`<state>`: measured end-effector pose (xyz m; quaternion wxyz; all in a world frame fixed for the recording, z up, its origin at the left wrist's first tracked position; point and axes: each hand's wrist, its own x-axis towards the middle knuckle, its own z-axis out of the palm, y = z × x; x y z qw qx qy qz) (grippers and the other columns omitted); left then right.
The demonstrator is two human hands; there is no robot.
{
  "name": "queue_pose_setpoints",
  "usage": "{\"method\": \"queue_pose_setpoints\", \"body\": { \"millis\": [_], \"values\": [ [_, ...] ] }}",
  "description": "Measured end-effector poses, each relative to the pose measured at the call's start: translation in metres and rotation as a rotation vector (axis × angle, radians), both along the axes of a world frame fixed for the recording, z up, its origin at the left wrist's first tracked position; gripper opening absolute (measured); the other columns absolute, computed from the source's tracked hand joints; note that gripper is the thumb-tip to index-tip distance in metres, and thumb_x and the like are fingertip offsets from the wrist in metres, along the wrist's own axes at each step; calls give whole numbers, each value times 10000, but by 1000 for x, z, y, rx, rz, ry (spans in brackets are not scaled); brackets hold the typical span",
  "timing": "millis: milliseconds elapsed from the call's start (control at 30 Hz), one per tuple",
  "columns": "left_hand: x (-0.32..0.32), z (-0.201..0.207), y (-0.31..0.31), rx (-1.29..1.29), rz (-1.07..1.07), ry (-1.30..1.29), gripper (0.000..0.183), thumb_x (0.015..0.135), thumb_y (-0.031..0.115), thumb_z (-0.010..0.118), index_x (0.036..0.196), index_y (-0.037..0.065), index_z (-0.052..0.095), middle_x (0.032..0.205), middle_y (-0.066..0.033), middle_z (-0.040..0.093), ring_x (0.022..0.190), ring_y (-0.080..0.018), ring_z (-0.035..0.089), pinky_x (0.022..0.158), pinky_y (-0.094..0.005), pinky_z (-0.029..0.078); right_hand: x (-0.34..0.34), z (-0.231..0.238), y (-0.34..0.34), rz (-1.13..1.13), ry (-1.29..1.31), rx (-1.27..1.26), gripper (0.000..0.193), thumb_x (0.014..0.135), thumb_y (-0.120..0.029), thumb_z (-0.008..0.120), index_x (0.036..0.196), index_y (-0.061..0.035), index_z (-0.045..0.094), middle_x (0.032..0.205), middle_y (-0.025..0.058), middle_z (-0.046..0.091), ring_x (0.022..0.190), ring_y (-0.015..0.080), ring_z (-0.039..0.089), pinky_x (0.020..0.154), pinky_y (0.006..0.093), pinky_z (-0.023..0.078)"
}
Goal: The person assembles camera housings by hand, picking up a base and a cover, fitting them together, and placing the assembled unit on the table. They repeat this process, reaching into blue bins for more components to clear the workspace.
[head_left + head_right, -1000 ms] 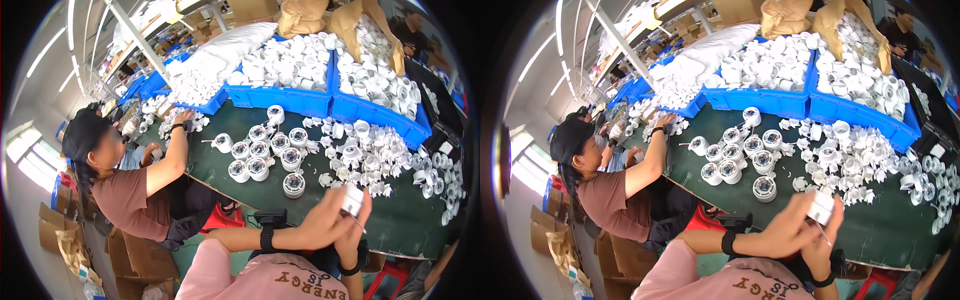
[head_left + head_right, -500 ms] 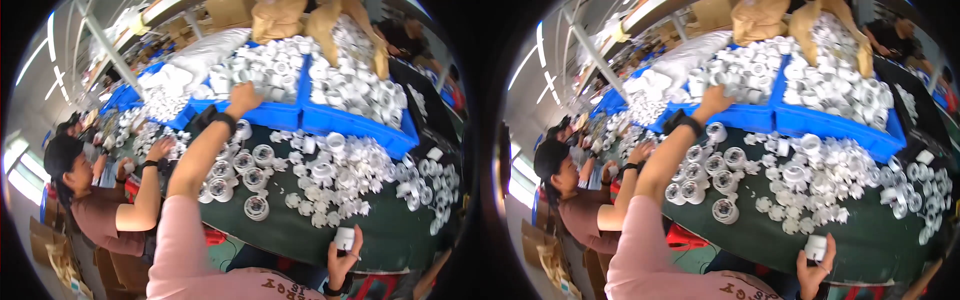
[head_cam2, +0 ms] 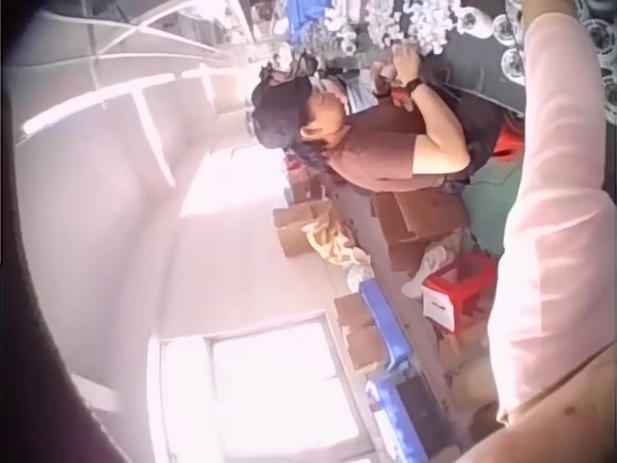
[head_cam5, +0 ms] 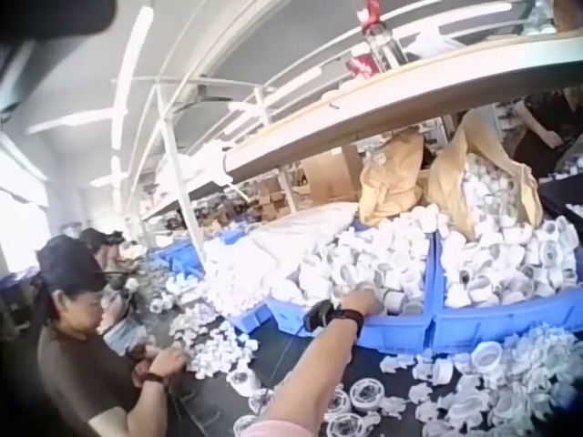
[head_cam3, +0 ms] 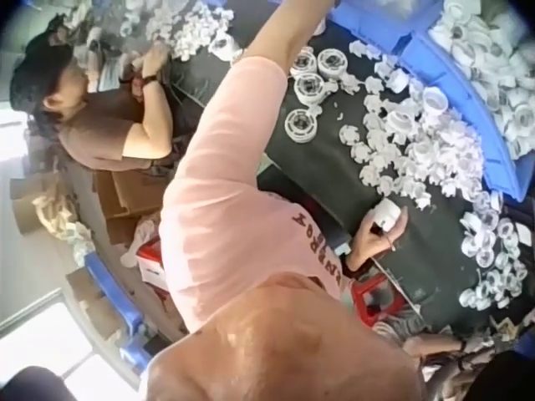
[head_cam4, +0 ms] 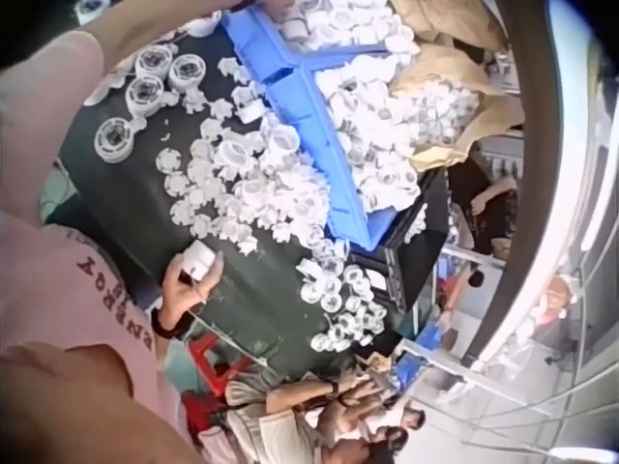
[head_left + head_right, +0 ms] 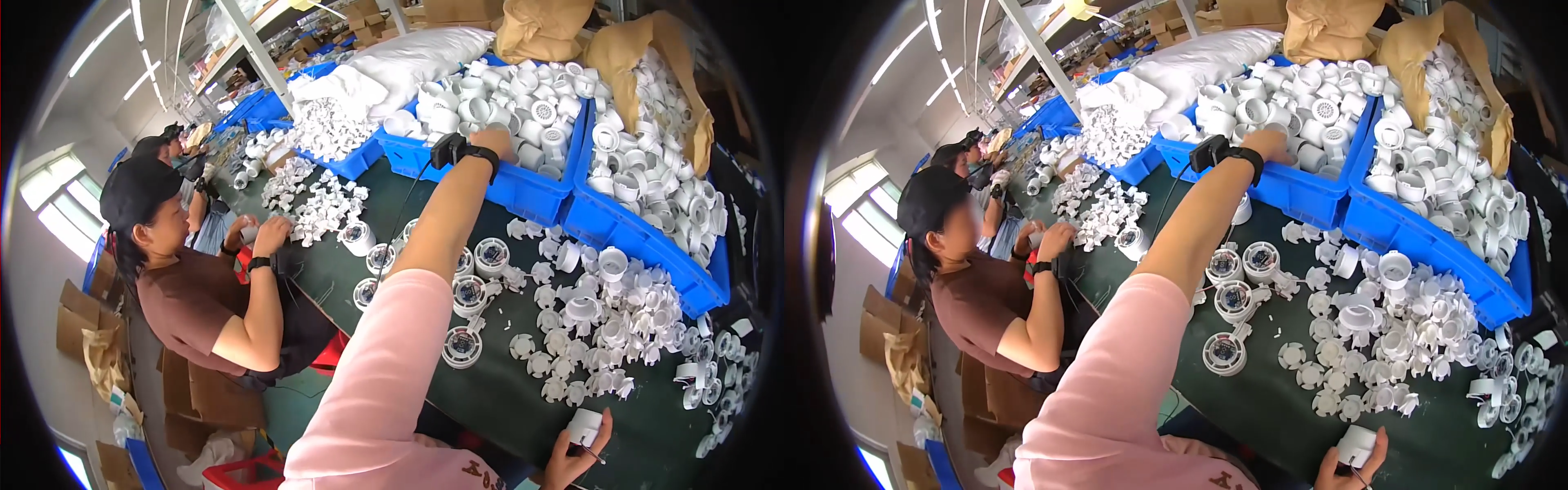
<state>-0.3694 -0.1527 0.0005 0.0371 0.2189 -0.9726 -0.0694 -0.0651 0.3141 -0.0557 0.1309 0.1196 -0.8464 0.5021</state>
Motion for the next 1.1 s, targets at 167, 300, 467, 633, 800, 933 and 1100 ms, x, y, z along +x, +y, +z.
{"method": "queue_pose_setpoints", "body": {
  "millis": [167, 300, 467, 633, 800, 933, 1100],
  "values": [
    [-23, 2, 9, 51, 156, 55, 427, 743, 306, 684, 1128, 121, 666, 1212, -128, 624, 1175, -294, 561, 964, -453, 432, 3, -16, -1, 11, -172, -177, 697, 729, 0, 609, 1384, -26, 373, 1233, 96, 486, 977, 177, 505, 840, 297, 434],
    [-15, 5, -37, 40, -1, 312, 283, 815, 253, 612, 1025, 81, 691, 1149, -149, 646, 1022, -316, 627, 827, -437, 509, 0, -13, -5, 53, -195, -215, 668, 753, -75, 639, 1370, -33, 386, 1148, 88, 513, 917, 164, 506, 779, 279, 435],
    [39, 52, 53, 827, -334, 605, 219, 878, 270, 612, 902, 68, 693, 889, -75, 671, 741, -206, 641, 627, -350, 520, 3, -29, 17, -68, -31, -304, 590, 806, -91, 608, 1334, -37, 351, 1046, 84, 515, 746, 123, 505, 629, 235, 427],
    [229, 102, 155, 1394, -710, 262, 521, 828, 123, 709, 1296, 66, 488, 1030, -51, 628, 933, -133, 592, 801, -293, 488, 10, -12, 18, -68, -208, -528, 467, 839, -141, 619, 1261, -54, 439, 922, 50, 567, 669, 104, 534, 572, 220, 450],
    [327, 64, 196, 1740, -490, -570, 668, 835, 182, 719, 1368, 18, 351, 1054, -97, 636, 975, -143, 598, 819, -288, 475, 21, 59, -24, 300, -226, -697, 711, 787, -377, 710, 1317, 2, 423, 1020, 89, 612, 731, 123, 604, 597, 213, 473],
    [348, 35, 224, 1946, -441, -661, 637, 856, 353, 692, 1314, 21, 400, 1094, -101, 616, 952, -132, 602, 831, -285, 490, 20, 83, -30, 570, -503, -650, 678, 823, -432, 654, 1295, 6, 440, 1031, 74, 614, 733, 108, 608, 587, 209, 464],
    [357, 19, 222, 2138, -602, -878, 664, 894, 531, 572, 1316, 43, 415, 1159, -109, 591, 1026, -177, 609, 866, -330, 502, 15, 75, -26, 795, -664, -612, 591, 839, -323, 651, 1286, 17, 468, 1141, 90, 578, 970, 140, 584, 805, 256, 462]
  ]
}}
